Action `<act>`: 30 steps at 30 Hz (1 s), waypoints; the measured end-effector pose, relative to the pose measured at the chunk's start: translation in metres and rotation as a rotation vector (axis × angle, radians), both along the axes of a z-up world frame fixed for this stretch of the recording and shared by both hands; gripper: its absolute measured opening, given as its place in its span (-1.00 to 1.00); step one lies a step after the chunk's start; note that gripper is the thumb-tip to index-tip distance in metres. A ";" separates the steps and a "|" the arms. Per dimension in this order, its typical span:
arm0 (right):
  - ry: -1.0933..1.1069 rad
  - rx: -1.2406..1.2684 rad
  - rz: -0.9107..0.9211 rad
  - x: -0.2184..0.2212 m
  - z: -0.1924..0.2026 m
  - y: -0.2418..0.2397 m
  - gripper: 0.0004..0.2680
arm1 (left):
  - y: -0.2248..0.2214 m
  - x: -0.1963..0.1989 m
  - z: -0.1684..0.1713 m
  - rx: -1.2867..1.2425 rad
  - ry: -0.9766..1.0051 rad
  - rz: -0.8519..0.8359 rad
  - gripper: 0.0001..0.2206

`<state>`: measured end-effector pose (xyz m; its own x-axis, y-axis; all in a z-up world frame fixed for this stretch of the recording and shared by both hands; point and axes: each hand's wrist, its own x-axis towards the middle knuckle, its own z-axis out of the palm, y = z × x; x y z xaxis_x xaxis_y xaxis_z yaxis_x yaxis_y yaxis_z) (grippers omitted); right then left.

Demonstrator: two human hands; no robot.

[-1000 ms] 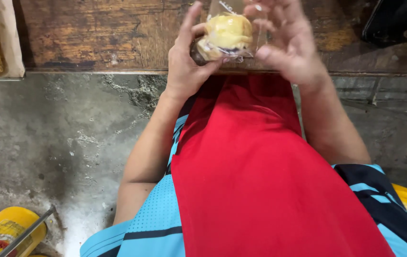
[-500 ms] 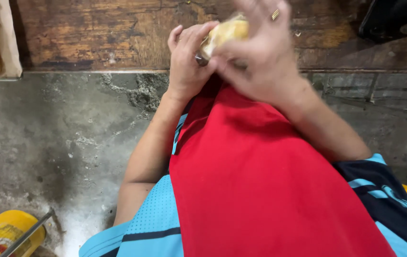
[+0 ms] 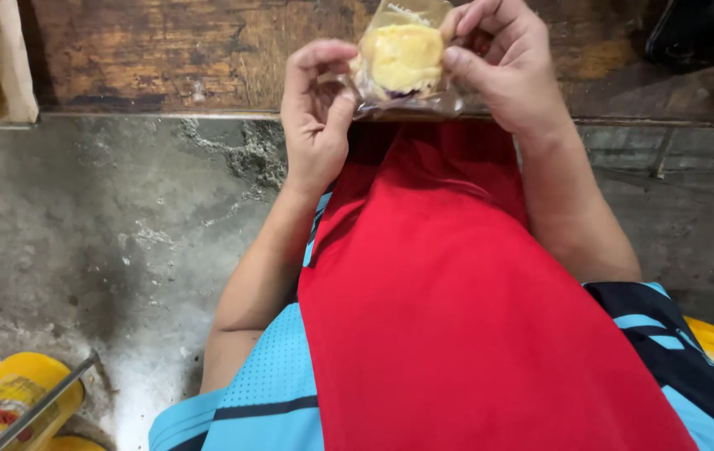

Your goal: The person packages bread buns into small plastic bags one at a time on a wooden table, twisting or folding the plastic to seal them.

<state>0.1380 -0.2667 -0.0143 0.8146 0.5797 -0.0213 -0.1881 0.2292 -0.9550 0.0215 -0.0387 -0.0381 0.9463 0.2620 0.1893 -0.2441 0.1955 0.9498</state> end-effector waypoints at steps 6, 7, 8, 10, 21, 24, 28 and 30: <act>-0.210 -0.076 0.001 -0.005 -0.005 0.006 -0.90 | -0.009 0.005 -0.010 -0.114 0.059 0.070 -0.87; -0.251 -0.094 -0.005 -0.006 -0.005 0.008 -0.89 | -0.010 0.006 -0.009 -0.082 0.074 0.088 -0.85; -0.292 -0.113 -0.015 -0.008 -0.005 0.010 -0.88 | -0.009 0.006 -0.007 0.096 0.007 0.124 -0.84; -0.379 -0.179 -0.042 -0.012 -0.002 0.012 -0.87 | -0.008 0.006 -0.005 0.449 -0.129 0.186 -0.81; -0.617 -0.307 0.201 -0.009 0.036 0.004 -0.66 | 0.018 0.014 0.013 0.673 -0.175 -0.094 -0.39; -0.728 -0.295 0.097 -0.011 0.020 0.010 -0.73 | 0.012 0.016 0.009 0.672 -0.181 -0.090 -0.42; -0.625 -0.251 0.019 -0.015 0.005 0.013 -0.84 | 0.002 0.015 -0.001 0.638 -0.169 0.023 -0.58; -0.553 -0.223 -0.012 -0.016 0.005 0.019 -0.86 | -0.001 0.019 0.000 0.528 -0.175 0.021 -0.67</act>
<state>0.1224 -0.2478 -0.0089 0.7460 0.6005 0.2879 0.3524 0.0109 -0.9358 0.0402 -0.0394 -0.0386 0.8847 0.1075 0.4537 -0.4054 -0.3031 0.8624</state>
